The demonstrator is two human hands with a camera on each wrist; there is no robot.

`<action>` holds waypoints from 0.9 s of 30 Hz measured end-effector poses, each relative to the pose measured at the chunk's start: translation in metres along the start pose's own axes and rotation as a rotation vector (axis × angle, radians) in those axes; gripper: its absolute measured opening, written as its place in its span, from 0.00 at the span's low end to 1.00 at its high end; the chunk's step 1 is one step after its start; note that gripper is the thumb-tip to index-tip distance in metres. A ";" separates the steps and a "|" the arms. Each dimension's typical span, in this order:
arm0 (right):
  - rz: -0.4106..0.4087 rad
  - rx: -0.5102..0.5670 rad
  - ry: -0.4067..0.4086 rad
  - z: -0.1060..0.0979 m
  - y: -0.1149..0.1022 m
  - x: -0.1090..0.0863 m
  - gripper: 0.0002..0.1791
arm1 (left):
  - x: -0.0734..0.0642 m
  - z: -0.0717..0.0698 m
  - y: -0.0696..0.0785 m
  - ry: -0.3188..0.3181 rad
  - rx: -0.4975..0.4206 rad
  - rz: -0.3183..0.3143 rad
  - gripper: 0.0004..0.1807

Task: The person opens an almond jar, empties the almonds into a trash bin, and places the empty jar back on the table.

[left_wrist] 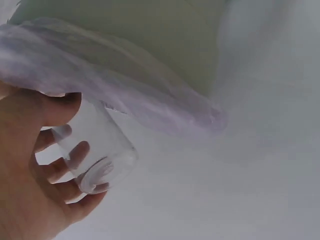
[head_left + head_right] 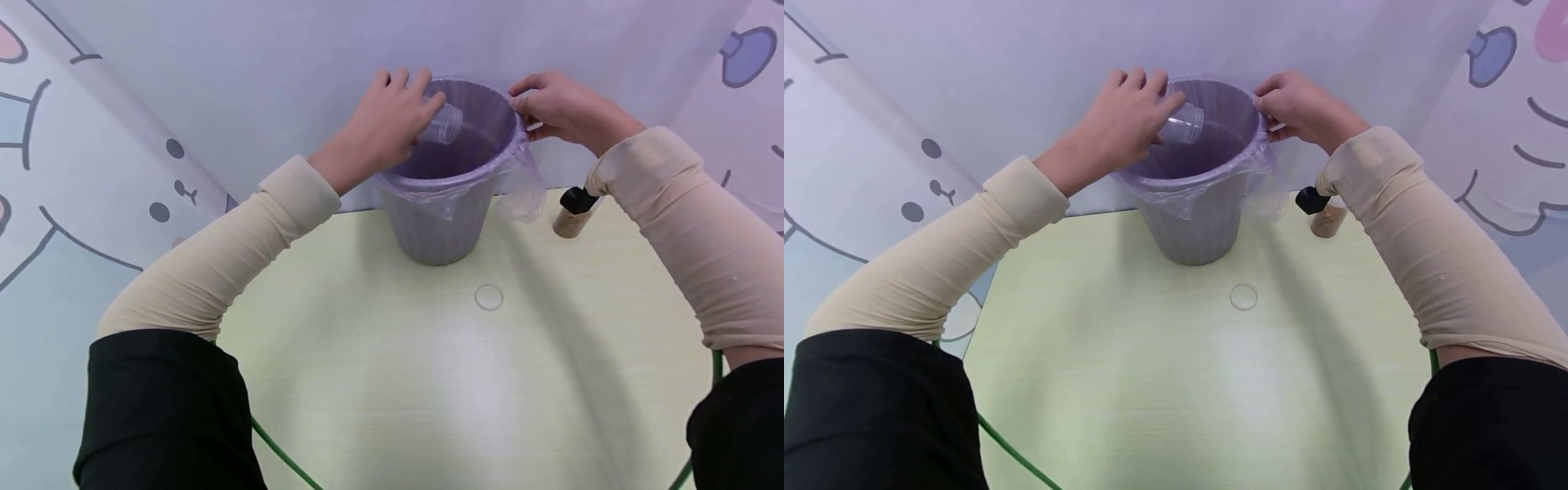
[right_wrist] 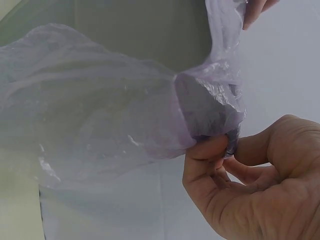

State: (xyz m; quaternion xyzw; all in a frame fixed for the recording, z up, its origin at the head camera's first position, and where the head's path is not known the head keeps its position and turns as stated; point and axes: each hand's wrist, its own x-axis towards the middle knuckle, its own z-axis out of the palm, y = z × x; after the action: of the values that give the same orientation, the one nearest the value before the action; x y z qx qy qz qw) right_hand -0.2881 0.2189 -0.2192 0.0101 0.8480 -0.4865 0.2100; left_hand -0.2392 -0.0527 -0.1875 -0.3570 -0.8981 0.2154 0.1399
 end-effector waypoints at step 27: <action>0.013 0.018 0.003 -0.006 0.004 0.000 0.31 | -0.003 0.011 -0.003 -0.008 0.128 0.058 0.42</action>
State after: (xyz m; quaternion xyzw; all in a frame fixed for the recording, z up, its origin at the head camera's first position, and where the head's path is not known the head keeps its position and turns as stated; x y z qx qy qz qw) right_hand -0.2898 0.2257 -0.2200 0.0181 0.8438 -0.4928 0.2119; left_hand -0.2436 -0.0596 -0.1960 -0.3725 -0.8723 0.2778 0.1524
